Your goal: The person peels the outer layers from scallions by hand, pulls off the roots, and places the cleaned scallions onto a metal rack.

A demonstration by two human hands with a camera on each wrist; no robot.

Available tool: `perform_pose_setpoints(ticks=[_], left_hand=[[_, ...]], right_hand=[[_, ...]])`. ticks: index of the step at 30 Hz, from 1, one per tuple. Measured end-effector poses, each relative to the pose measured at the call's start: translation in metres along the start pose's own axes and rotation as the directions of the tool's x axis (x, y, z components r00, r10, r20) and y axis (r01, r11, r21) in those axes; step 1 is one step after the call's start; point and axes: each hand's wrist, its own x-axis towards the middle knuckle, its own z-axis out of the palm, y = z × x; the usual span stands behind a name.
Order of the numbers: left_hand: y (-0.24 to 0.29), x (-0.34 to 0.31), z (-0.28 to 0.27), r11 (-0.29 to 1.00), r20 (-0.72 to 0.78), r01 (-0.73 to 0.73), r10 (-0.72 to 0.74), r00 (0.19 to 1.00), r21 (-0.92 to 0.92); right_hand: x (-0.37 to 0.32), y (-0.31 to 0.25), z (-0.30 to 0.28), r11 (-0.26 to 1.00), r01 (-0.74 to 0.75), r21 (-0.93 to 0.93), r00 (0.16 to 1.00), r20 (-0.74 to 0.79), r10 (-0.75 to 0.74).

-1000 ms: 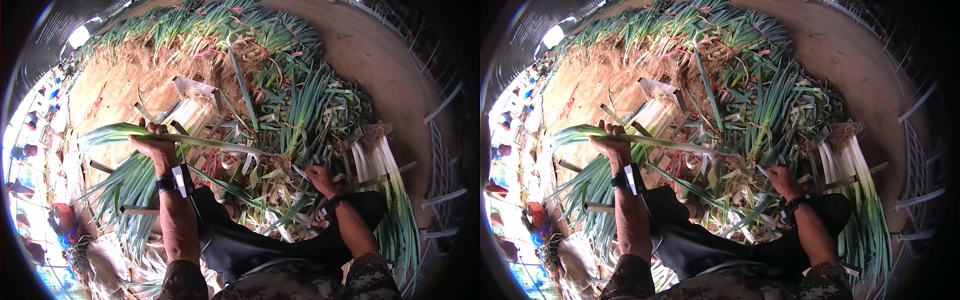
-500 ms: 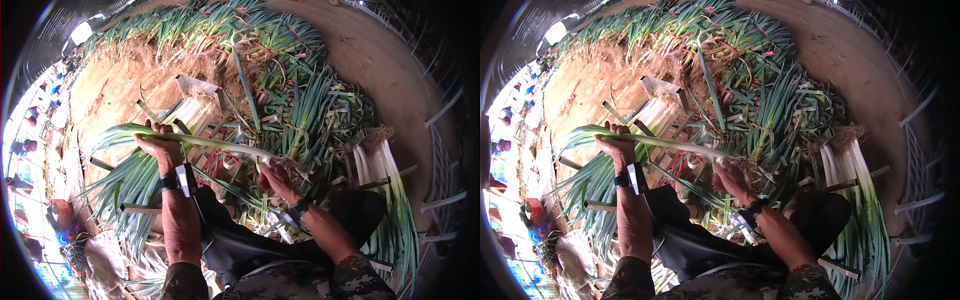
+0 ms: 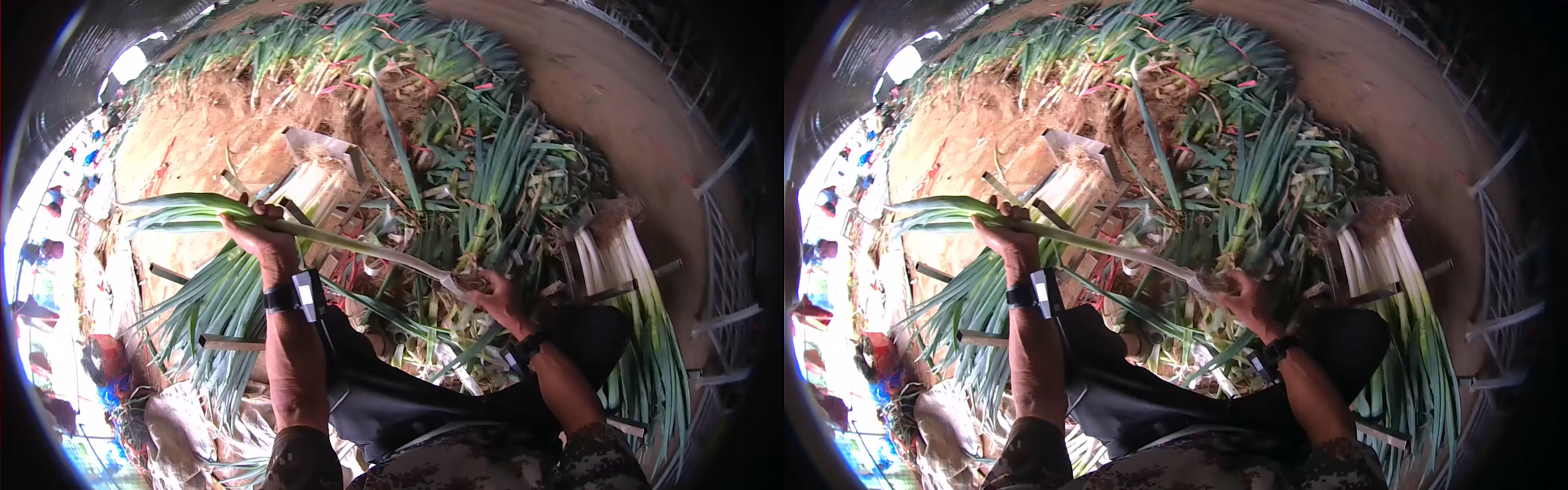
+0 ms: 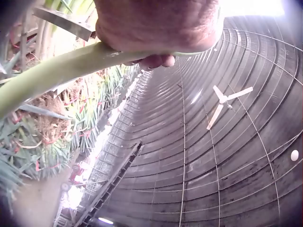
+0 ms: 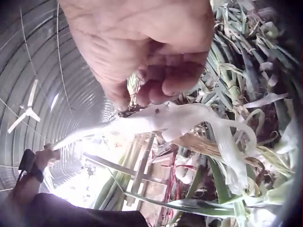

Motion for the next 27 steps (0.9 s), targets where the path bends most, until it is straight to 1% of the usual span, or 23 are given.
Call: perform_pose_setpoints(ticks=[1,2,3,4,5,6,7,8,9,12,14,15,16,17,18,19,20,21,22,23,24,25,27], left_hand=[[-0.001,0.004,-0.004,1.000,-0.001,-0.024,0.024,1.000,0.003],[-0.003,0.007,-0.008,1.000,-0.017,-0.012,0.012,1.000,-0.022],[-0.004,0.011,-0.012,0.999,-0.006,-0.015,0.014,1.000,-0.033],[-0.002,0.005,-0.003,0.997,-0.090,-0.001,-0.006,0.996,-0.075],[0.002,0.000,0.001,0.989,-0.085,0.066,-0.078,0.993,-0.131],[0.003,0.002,-0.001,0.984,-0.089,0.099,-0.113,0.990,-0.147],[0.005,0.003,-0.001,0.970,-0.090,0.140,-0.160,0.983,-0.200],[0.005,0.002,-0.002,0.955,-0.099,0.169,-0.198,0.975,-0.242],[0.006,0.005,-0.005,0.958,-0.063,0.173,-0.192,0.979,-0.229],[-0.003,0.007,-0.009,0.940,-0.025,0.162,-0.178,0.984,-0.300],[-0.010,0.003,-0.003,0.937,0.000,0.161,-0.169,0.986,-0.310],[-0.011,0.004,-0.004,0.948,-0.022,0.144,-0.156,0.987,-0.284],[-0.013,0.006,-0.005,0.958,-0.043,0.129,-0.145,0.989,-0.255],[-0.018,0.008,-0.008,0.967,-0.063,0.121,-0.138,0.988,-0.224],[-0.017,0.018,-0.017,0.969,-0.056,0.145,-0.159,0.986,-0.201],[-0.019,0.028,-0.028,0.978,-0.040,0.131,-0.140,0.989,-0.165],[-0.014,0.027,-0.027,0.992,-0.116,0.118,-0.121,0.986,-0.036],[-0.015,0.030,-0.032,0.997,-0.076,0.080,-0.080,0.994,0.000],[-0.019,0.045,-0.051,0.995,-0.008,0.100,-0.100,0.995,-0.008],[-0.024,0.055,-0.059,0.995,-0.075,0.102,-0.100,0.992,0.021],[-0.022,0.056,-0.058,0.994,-0.130,0.107,-0.102,0.986,0.030],[-0.021,0.054,-0.059,0.989,-0.137,0.127,-0.117,0.984,0.070],[-0.025,0.047,-0.055,0.986,-0.169,0.106,-0.084,0.982,0.127]], right_hand=[[0.005,-0.008,0.002,0.985,0.030,0.168,0.999,-0.044,-0.023],[0.008,-0.012,0.005,0.951,0.123,0.285,0.992,-0.061,-0.110],[0.009,-0.014,0.010,0.890,0.214,0.402,0.977,-0.074,-0.202],[0.009,-0.022,0.014,0.872,0.152,0.466,0.988,-0.044,-0.149],[0.007,-0.027,0.014,0.905,0.084,0.417,0.996,0.002,-0.093],[0.005,-0.032,0.014,0.932,0.017,0.362,0.998,0.048,-0.037],[0.005,-0.044,0.012,0.948,-0.041,0.315,0.986,0.164,-0.012],[0.006,-0.040,0.012,0.933,-0.075,0.352,0.972,0.233,-0.010],[0.006,-0.042,0.010,0.916,-0.117,0.385,0.955,0.297,-0.003],[0.007,-0.055,0.014,0.910,-0.140,0.389,0.972,0.231,0.051],[0.004,-0.088,0.016,0.931,-0.039,0.363,0.978,0.205,-0.039],[0.003,-0.108,0.015,0.936,0.011,0.351,0.978,0.192,-0.083],[-0.001,-0.127,0.012,0.935,-0.052,0.350,0.971,0.236,-0.034],[0.004,-0.129,0.010,0.941,-0.055,0.334,0.944,0.326,-0.060],[0.009,-0.126,0.006,0.946,-0.064,0.317,0.910,0.408,-0.075],[0.010,-0.122,0.003,0.951,-0.081,0.300,0.872,0.483,-0.078],[0.009,-0.117,0.003,0.970,-0.140,0.200,0.868,0.496,0.023],[0.003,-0.124,-0.006,0.979,-0.112,0.169,0.848,0.531,0.005],[-0.003,-0.118,-0.008,0.988,-0.070,0.138,0.871,0.491,-0.007],[-0.006,-0.108,-0.009,0.994,-0.023,0.105,0.891,0.453,-0.027],[-0.011,-0.096,-0.011,0.988,0.134,0.082,0.918,0.366,-0.155],[-0.019,-0.102,-0.019,0.986,0.164,-0.001,0.921,0.359,-0.153],[-0.038,-0.123,-0.034,0.958,0.236,-0.162,0.918,0.361,-0.165]])
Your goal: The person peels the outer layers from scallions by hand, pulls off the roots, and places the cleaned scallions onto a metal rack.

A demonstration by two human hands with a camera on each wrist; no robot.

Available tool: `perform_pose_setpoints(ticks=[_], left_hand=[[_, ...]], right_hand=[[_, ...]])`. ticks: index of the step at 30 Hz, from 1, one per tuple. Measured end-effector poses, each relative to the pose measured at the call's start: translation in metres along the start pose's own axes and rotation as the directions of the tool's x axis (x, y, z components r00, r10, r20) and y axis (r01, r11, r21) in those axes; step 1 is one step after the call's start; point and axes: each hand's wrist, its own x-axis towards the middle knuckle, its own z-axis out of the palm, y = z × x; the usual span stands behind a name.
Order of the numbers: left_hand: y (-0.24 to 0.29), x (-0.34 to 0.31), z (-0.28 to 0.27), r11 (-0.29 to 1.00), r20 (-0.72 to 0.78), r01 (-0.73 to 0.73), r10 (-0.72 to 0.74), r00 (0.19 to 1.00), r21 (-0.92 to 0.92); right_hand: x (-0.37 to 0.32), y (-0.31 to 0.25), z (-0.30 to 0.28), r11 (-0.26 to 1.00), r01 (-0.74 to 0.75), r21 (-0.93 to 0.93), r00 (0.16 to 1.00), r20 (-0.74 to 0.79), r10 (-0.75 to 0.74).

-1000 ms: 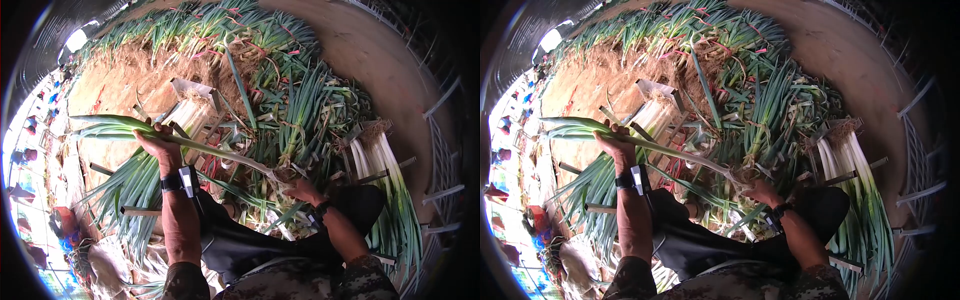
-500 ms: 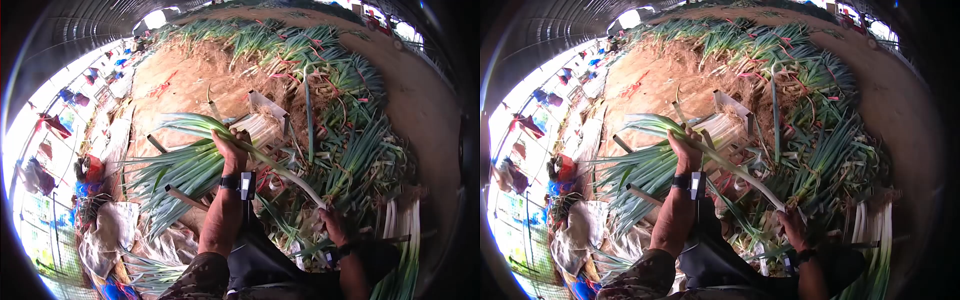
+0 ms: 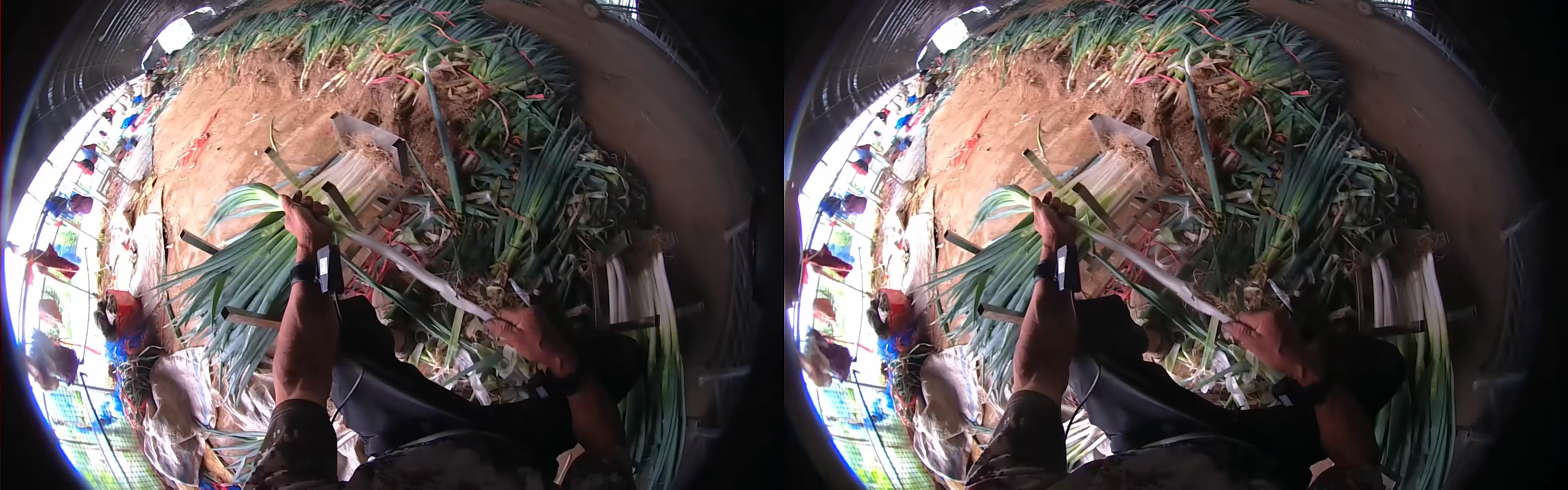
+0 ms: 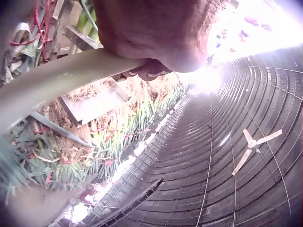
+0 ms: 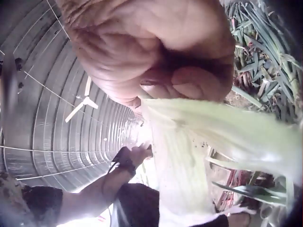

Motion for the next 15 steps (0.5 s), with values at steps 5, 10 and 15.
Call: perform_pose_setpoints(ticks=[5,10,15], left_hand=[[-0.010,0.037,-0.032,0.983,0.034,-0.160,0.158,0.987,0.095],[0.001,0.023,-0.023,0.984,0.102,-0.171,0.165,0.981,0.049],[0.013,-0.023,0.021,0.994,0.126,-0.092,0.100,0.987,-0.062]], right_hand=[[-0.042,0.019,0.002,0.932,0.349,-0.100,0.921,-0.145,-0.360],[-0.071,0.025,-0.037,0.972,-0.234,-0.014,0.963,-0.144,0.230],[-0.040,0.042,-0.032,0.961,0.023,-0.276,0.996,-0.075,-0.045]])
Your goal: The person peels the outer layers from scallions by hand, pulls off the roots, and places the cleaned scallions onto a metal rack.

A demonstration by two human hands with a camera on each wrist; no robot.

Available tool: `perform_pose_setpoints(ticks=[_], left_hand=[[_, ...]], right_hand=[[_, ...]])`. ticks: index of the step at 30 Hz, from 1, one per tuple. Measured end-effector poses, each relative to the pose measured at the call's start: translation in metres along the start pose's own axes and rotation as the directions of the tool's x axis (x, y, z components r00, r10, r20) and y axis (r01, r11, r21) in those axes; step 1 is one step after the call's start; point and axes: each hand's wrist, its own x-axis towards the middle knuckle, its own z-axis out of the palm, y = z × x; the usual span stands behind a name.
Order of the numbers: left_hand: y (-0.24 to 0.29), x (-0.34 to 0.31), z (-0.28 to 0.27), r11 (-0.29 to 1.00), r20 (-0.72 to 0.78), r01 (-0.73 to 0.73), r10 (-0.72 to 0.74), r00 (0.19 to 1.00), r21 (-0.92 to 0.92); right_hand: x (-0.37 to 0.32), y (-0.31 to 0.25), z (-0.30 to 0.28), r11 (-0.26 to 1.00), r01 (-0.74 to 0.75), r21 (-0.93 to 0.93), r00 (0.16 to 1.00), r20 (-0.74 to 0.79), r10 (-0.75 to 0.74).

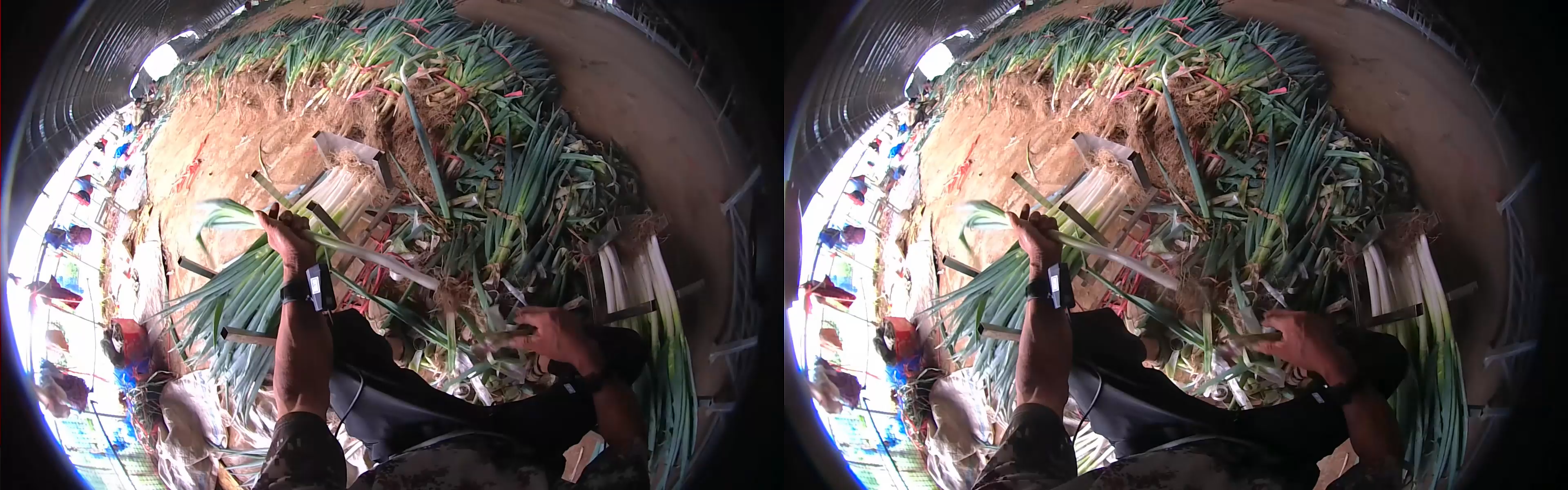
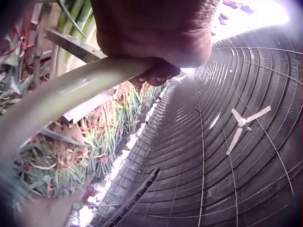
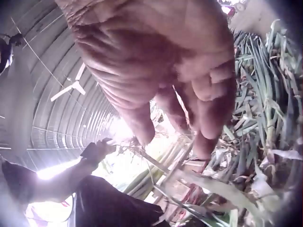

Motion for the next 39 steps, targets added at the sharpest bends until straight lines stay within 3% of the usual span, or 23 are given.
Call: perform_pose_setpoints(ticks=[3,5,7,9,10,11,13,16,19,20,24,26,28,31,33,35,36,37,38,39], left_hand=[[-0.001,-0.005,0.009,0.996,0.155,0.019,-0.005,0.988,-0.087],[-0.004,-0.011,0.020,0.969,0.213,0.141,-0.097,0.972,-0.201],[-0.007,-0.015,0.025,0.951,0.364,0.231,-0.144,0.920,-0.207],[-0.009,-0.023,0.033,0.960,0.360,0.201,-0.120,0.925,-0.197],[-0.010,-0.028,0.039,0.965,0.363,0.198,-0.124,0.924,-0.174],[-0.010,-0.032,0.044,0.970,0.363,0.190,-0.124,0.924,-0.152],[-0.015,-0.039,0.046,0.979,0.362,0.179,-0.132,0.923,-0.098],[-0.017,-0.053,0.061,0.979,0.328,0.202,-0.182,0.927,-0.029],[-0.014,-0.052,0.068,0.969,0.357,0.195,-0.238,0.903,0.151],[-0.007,-0.050,0.066,0.960,0.362,0.229,-0.273,0.891,0.161],[0.010,-0.032,0.046,0.952,0.480,0.268,-0.306,0.822,0.147],[0.020,-0.039,0.040,0.954,0.602,0.283,-0.284,0.747,0.099],[0.030,-0.039,0.036,0.965,0.617,0.179,-0.260,0.743,0.191],[0.060,-0.031,0.037,0.960,0.569,0.018,-0.180,0.802,0.279],[0.091,-0.013,0.036,0.934,0.470,-0.118,-0.058,0.881,0.338],[0.121,0.014,0.024,0.877,0.503,-0.338,0.134,0.854,0.341],[0.134,0.025,0.019,0.833,0.509,-0.439,0.231,0.829,0.337],[0.146,0.033,0.017,0.787,0.503,-0.526,0.329,0.799,0.321],[0.158,0.048,0.010,0.927,0.414,-0.323,0.223,0.882,0.190],[0.164,0.064,-0.001,0.932,0.352,-0.302,0.219,0.910,0.200]], right_hand=[[0.018,-0.022,-0.008,0.963,-0.058,0.263,0.998,-0.012,0.064],[0.031,-0.036,-0.011,0.919,-0.076,0.386,0.996,-0.005,0.084],[0.046,-0.040,-0.007,0.922,0.054,0.384,0.995,-0.100,-0.017],[0.060,-0.055,-0.004,0.918,0.129,0.374,0.983,-0.167,-0.070],[0.065,-0.069,-0.008,0.946,0.090,0.312,0.987,-0.152,-0.044],[0.075,-0.057,0.010,0.946,0.267,0.185,0.940,-0.266,-0.213],[0.089,-0.071,0.023,0.931,0.328,0.164,0.914,-0.305,-0.268],[0.107,-0.076,0.041,0.923,0.197,0.331,0.979,-0.118,-0.167],[0.108,-0.080,0.046,0.804,-0.087,0.588,0.994,0.102,0.033],[0.107,-0.067,0.058,0.752,-0.023,0.658,0.995,0.089,-0.048],[0.091,-0.052,0.057,0.425,-0.135,0.895,0.945,0.244,-0.216],[0.085,-0.049,0.052,0.429,-0.167,0.888,0.937,0.278,-0.209],[0.082,-0.043,0.049,0.471,-0.210,0.857,0.938,0.313,-0.151],[0.080,-0.023,0.049,0.722,-0.203,0.662,0.925,0.372,-0.081],[0.076,0.012,0.075,0.849,-0.192,0.492,0.914,0.405,-0.028],[0.077,0.020,0.088,0.928,-0.138,0.347,0.922,0.387,-0.007],[0.076,0.010,0.082,0.896,-0.273,0.351,0.888,0.450,0.094],[0.079,0.010,0.085,0.892,-0.282,0.353,0.886,0.453,0.100],[0.080,0.014,0.091,0.887,-0.293,0.358,0.884,0.455,0.109],[0.078,0.020,0.100,0.880,-0.307,0.363,0.881,0.457,0.120]])
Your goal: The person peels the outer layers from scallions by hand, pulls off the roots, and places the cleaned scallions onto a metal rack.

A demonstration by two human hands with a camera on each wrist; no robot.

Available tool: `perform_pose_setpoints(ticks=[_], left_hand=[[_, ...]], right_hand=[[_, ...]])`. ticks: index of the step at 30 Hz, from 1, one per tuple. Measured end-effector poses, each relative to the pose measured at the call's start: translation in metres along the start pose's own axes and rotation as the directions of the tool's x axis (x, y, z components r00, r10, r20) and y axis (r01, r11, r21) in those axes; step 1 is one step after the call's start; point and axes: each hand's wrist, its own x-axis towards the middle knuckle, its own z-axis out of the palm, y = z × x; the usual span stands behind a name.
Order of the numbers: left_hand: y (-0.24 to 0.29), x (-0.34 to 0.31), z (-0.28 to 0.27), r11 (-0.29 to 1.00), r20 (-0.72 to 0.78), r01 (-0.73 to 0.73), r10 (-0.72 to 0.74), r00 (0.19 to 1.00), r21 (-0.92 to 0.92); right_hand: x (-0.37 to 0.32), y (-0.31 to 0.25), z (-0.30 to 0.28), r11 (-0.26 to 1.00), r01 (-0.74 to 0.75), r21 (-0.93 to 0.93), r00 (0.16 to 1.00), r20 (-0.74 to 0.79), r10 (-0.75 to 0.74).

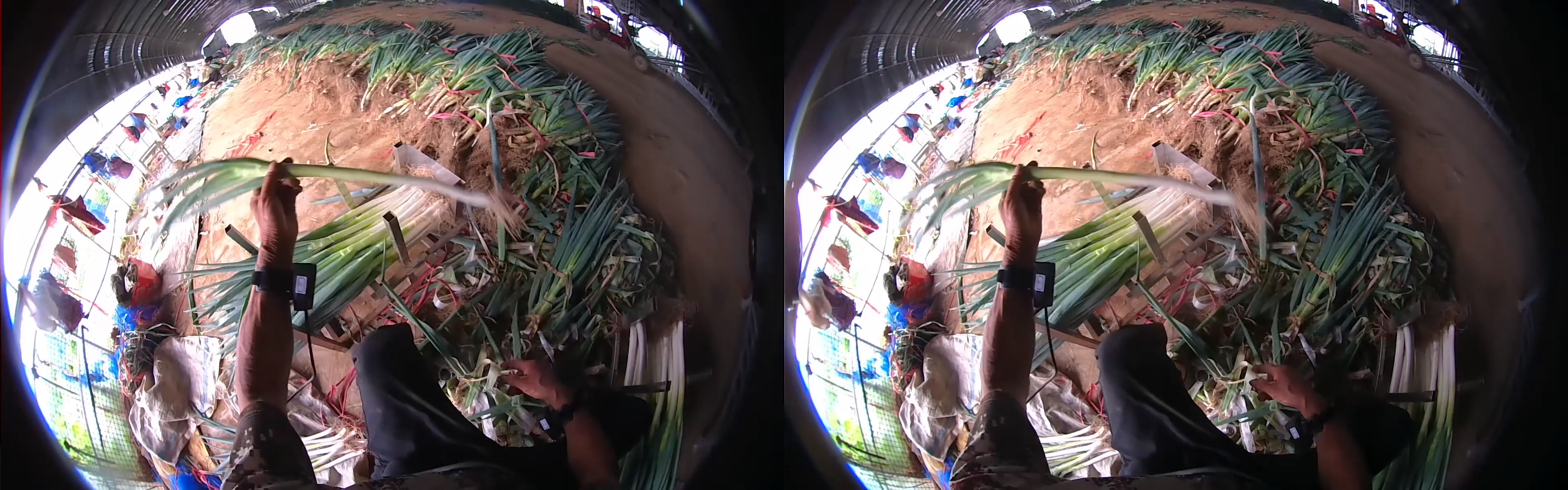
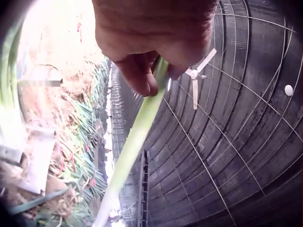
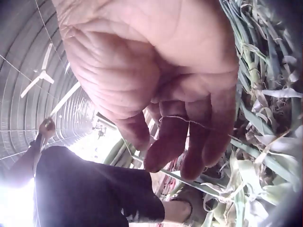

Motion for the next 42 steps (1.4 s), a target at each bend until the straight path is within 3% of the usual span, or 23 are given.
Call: perform_pose_setpoints(ticks=[2,5,6,11,12,14,15,16,17,18,19,20,21,24,25,28,31,34,36,37,38,40,42], left_hand=[[-0.007,0.004,-0.017,1.000,-0.123,0.010,-0.009,0.992,0.010],[-0.052,0.006,-0.059,0.989,-0.249,-0.107,0.130,0.960,0.102],[-0.069,0.009,-0.076,0.999,-0.361,-0.034,0.033,0.932,0.003],[-0.148,-0.008,-0.115,0.995,-0.594,0.039,-0.084,0.800,-0.088],[-0.160,-0.010,-0.116,0.983,-0.610,0.030,-0.136,0.781,-0.180],[-0.201,-0.020,-0.157,0.972,-0.390,0.186,-0.229,0.892,-0.144],[-0.229,-0.033,-0.187,0.975,-0.209,0.210,-0.192,0.959,0.066],[-0.217,-0.041,-0.164,0.902,-0.273,0.416,-0.374,0.886,0.112],[-0.203,-0.049,-0.139,0.785,-0.326,0.604,-0.540,0.776,0.136],[-0.199,-0.046,-0.136,0.669,-0.292,0.621,-0.549,0.783,0.408],[-0.201,-0.042,-0.136,0.563,-0.242,0.399,-0.335,0.911,0.724],[-0.203,-0.040,-0.138,0.339,-0.103,0.144,-0.137,0.985,0.930],[-0.205,-0.036,-0.142,0.263,0.017,-0.018,0.006,1.000,0.964],[-0.207,-0.027,-0.160,0.054,0.078,-0.079,0.027,0.997,0.995],[-0.211,-0.028,-0.168,0.069,0.014,-0.012,-0.030,0.999,0.998],[-0.221,-0.034,-0.182,-0.025,0.071,-0.073,-0.064,0.995,0.997],[-0.227,-0.033,-0.180,-0.135,0.081,-0.091,-0.082,0.993,0.987],[-0.226,-0.020,-0.181,-0.187,0.057,-0.091,-0.180,0.982,0.978],[-0.226,-0.010,-0.185,-0.184,0.064,-0.125,-0.305,0.950,0.975],[-0.228,0.000,-0.208,0.106,0.280,-0.259,-0.357,0.891,0.960],[-0.215,0.002,-0.199,0.153,0.334,-0.298,-0.457,0.824,0.942],[-0.198,-0.006,-0.186,0.092,0.228,-0.212,-0.538,0.812,0.973],[-0.206,-0.004,-0.182,-0.090,0.140,-0.219,-0.527,0.838,0.971]], right_hand=[[0.014,0.028,0.005,0.999,0.013,0.045,1.000,0.012,-0.014],[0.024,0.030,0.006,1.000,-0.010,0.022,1.000,-0.003,0.010],[0.024,0.031,0.008,0.999,-0.025,0.038,1.000,-0.003,0.025],[0.038,0.060,0.016,1.000,-0.012,0.005,1.000,-0.019,0.012],[0.042,0.072,0.018,1.000,0.010,0.016,1.000,-0.020,-0.010],[0.052,0.095,0.022,0.935,-0.054,0.351,0.998,0.042,0.041],[0.054,0.099,0.023,0.848,-0.107,0.519,0.994,0.083,0.075],[0.054,0.091,0.023,0.731,-0.157,0.665,0.987,0.126,0.097],[0.052,0.084,0.021,0.832,-0.136,0.539,0.991,0.085,0.107],[0.041,0.044,0.016,0.909,-0.117,0.399,0.993,0.040,0.110],[0.036,0.023,0.014,0.963,-0.104,0.250,0.994,-0.004,0.109],[0.038,0.028,0.016,0.957,-0.093,0.276,0.995,-0.003,0.097],[0.041,0.030,0.017,0.951,-0.082,0.299,0.996,-0.001,0.086],[0.040,0.018,0.016,0.976,-0.129,0.175,0.991,0.001,0.131],[0.039,0.008,0.014,0.982,-0.158,0.101,0.987,-0.004,0.159],[0.035,0.007,0.015,0.997,-0.074,-0.038,0.996,-0.058,0.072],[0.040,0.024,0.019,0.998,-0.035,0.051,0.996,-0.086,0.039],[0.041,0.028,0.022,0.991,-0.115,0.072,0.991,-0.063,0.119],[0.049,0.051,0.024,0.990,0.049,-0.134,0.995,-0.085,-0.061],[0.052,0.065,0.026,0.964,0.123,-0.237,0.985,-0.086,-0.147],[0.054,0.067,0.026,0.977,0.102,-0.188,0.991,-0.069,-0.117],[0.059,0.071,0.028,0.996,0.053,-0.076,0.998,-0.037,-0.056],[0.065,0.078,0.027,0.915,0.178,-0.363,0.982,0.006,-0.189]])
